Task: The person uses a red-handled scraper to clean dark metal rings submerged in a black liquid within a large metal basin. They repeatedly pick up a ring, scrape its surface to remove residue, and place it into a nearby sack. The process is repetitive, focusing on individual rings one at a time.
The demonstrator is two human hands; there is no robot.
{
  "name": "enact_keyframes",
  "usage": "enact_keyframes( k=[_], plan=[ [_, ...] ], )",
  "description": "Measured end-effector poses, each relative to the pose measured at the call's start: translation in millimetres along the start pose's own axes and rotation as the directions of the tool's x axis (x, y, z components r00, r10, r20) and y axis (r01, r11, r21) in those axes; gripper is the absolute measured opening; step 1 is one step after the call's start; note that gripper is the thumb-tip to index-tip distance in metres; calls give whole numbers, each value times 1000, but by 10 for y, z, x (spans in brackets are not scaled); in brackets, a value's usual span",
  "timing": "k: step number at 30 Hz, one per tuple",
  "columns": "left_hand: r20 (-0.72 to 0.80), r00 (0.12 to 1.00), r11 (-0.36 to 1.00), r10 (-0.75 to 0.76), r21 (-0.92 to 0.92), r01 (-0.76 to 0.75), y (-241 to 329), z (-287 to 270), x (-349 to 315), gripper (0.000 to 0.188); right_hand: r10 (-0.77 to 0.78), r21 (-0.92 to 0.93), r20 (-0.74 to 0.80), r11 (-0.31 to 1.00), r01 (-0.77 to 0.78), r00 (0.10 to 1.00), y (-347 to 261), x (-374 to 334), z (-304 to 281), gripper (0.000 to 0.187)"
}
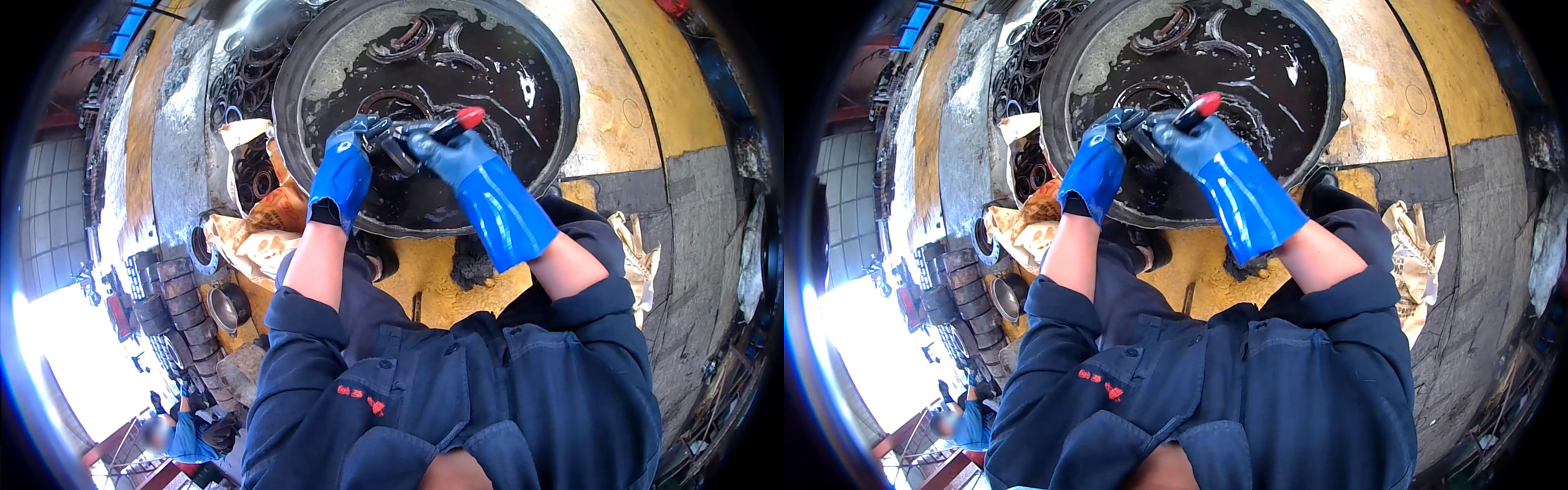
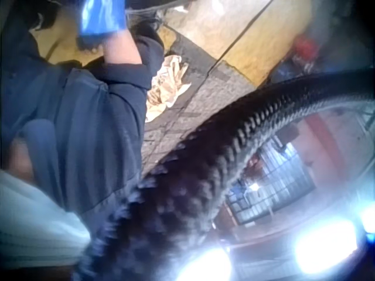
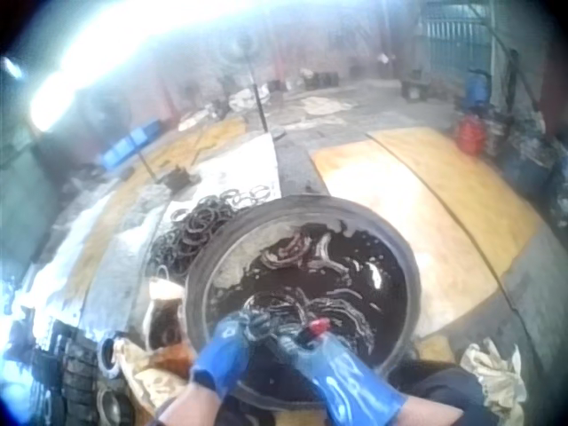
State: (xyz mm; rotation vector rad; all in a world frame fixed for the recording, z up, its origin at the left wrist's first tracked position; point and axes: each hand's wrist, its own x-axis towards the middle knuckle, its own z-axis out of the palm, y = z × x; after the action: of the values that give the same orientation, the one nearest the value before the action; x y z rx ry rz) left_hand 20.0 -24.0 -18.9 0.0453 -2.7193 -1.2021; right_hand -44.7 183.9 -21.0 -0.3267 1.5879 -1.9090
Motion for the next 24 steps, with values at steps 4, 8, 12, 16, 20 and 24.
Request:
enact_keyframes(
  k=[4,8,12,16,20,24],
  plan=[
    [-67,998,995,-13,-99,6,-22,-64,-41,39,-18,-505,-135,861,-53,991,5,-57,-6,28],
    [145,826,246,-544,-914,323,268,-73,32,30,-204,-577,-235,816,33,950,299,185,-350,26],
    [123,831,400,-543,-832,384,81,-23,53,31,-211,-404,-442,915,16,872,228,307,-467,27],
    [133,832,422,-539,-812,403,65,37,107,26,75,-168,-574,964,-207,815,374,479,-720,36],
    [181,812,438,-556,-766,471,-164,146,129,24,27,-124,-455,988,-94,890,302,460,-546,35],
    [224,862,499,-455,-738,455,-188,229,78,26,-65,-184,-319,983,5,946,253,434,-342,35]
  ],
)
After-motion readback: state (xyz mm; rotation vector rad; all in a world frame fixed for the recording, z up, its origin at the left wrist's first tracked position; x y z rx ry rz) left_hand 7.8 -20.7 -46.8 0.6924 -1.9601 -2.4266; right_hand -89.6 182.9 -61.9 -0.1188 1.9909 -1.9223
